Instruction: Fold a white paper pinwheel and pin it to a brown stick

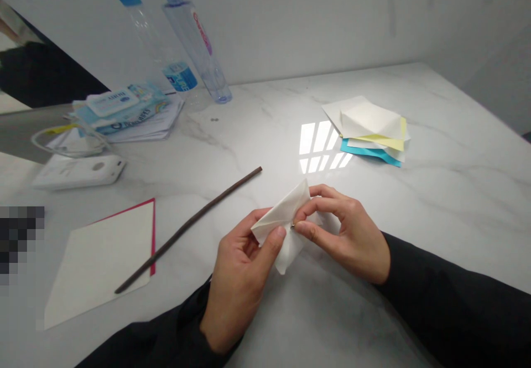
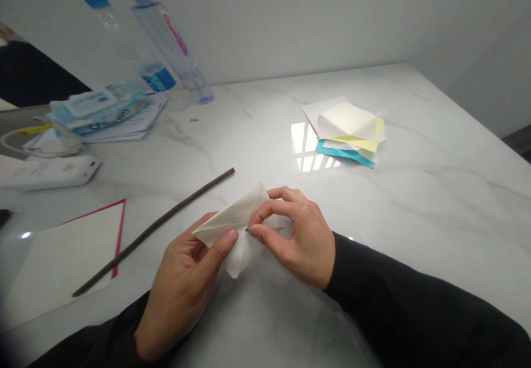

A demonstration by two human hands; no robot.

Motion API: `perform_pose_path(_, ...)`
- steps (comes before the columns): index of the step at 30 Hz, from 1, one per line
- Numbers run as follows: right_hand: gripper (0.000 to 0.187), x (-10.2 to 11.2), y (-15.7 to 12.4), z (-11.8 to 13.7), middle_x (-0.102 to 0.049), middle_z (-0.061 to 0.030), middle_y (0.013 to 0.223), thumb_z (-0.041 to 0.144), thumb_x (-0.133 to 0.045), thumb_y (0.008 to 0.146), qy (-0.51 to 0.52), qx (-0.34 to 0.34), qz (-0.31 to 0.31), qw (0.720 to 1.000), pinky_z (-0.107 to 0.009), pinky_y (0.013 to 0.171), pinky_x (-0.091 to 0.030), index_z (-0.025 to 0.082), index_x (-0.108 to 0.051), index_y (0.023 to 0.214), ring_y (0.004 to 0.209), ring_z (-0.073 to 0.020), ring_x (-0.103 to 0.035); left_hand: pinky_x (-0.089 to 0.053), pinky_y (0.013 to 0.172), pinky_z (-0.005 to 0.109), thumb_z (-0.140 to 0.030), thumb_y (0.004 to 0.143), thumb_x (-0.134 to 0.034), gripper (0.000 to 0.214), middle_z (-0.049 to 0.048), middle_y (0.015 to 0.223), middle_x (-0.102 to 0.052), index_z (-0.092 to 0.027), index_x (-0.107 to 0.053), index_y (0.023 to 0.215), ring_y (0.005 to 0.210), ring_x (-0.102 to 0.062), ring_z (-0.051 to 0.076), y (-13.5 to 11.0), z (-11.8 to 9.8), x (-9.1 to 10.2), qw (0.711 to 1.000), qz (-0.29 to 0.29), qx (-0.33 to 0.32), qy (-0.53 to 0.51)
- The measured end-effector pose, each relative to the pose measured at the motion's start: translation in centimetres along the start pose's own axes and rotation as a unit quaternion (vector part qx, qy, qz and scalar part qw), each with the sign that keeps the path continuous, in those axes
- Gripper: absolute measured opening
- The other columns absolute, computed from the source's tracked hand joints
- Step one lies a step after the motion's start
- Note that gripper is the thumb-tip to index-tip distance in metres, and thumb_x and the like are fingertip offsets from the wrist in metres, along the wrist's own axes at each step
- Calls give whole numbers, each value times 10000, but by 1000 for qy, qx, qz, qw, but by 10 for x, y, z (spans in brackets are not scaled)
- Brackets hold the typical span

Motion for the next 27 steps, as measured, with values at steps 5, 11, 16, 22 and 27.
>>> perform_pose_path(5, 54, -1, 0, 2, -716, -27, 965, 179, -733, 883, 42, -2, 8, 999, -354, 878, -513, 220, -731, 847, 937, -191, -670, -530, 727, 211, -341, 876, -773, 226, 3, 909, -739, -207, -728, 1052, 805, -652, 145, 1, 0, 1, 1000, -11, 2, -12)
perform_pose_path(11, 35, -5, -1, -2, -729, -13, 894, 203, -735, 890, 76, -22, 7, 997, -328, 805, -520, 211, -729, 857, 859, -175, -667, -542, 669, 211, -327, 832, -808, 235, -9, 844, -726, -198, -718, 1006, 731, -657, 140, 2, 0, 1, 1000, -16, 4, 0)
perform_pose_path(16, 22, -6, -2, -4, -731, -15, 903, 226, -744, 893, 83, -29, -3, 996, -318, 775, -525, 217, -739, 874, 858, -175, -665, -553, 678, 210, -311, 807, -827, 238, 5, 863, -751, -191, -726, 987, 753, -682, 149, 2, 0, 2, 1000, -19, 8, -3)
perform_pose_path(22, 31, -6, -2, -3, -714, -16, 894, 236, -744, 897, 79, -26, 1, 997, -311, 760, -518, 219, -747, 872, 852, -173, -657, -537, 619, 191, -301, 805, -829, 216, -4, 811, -749, -186, -730, 959, 692, -665, 135, 1, -1, 3, 1000, -26, 11, -3)
perform_pose_path(27, 48, -6, -2, 0, -674, -20, 946, 200, -728, 899, 84, -17, 8, 996, -323, 833, -522, 205, -740, 853, 887, -165, -658, -532, 619, 193, -310, 818, -821, 218, 0, 822, -747, -183, -734, 972, 697, -662, 136, 2, -1, 2, 1000, -23, 7, -1)
Point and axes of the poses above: each hand's wrist, its own y-axis towards the middle knuckle, its own x-axis out of the back of the hand, z = x × y, the point moved 6 cm from there along y, towards the middle knuckle
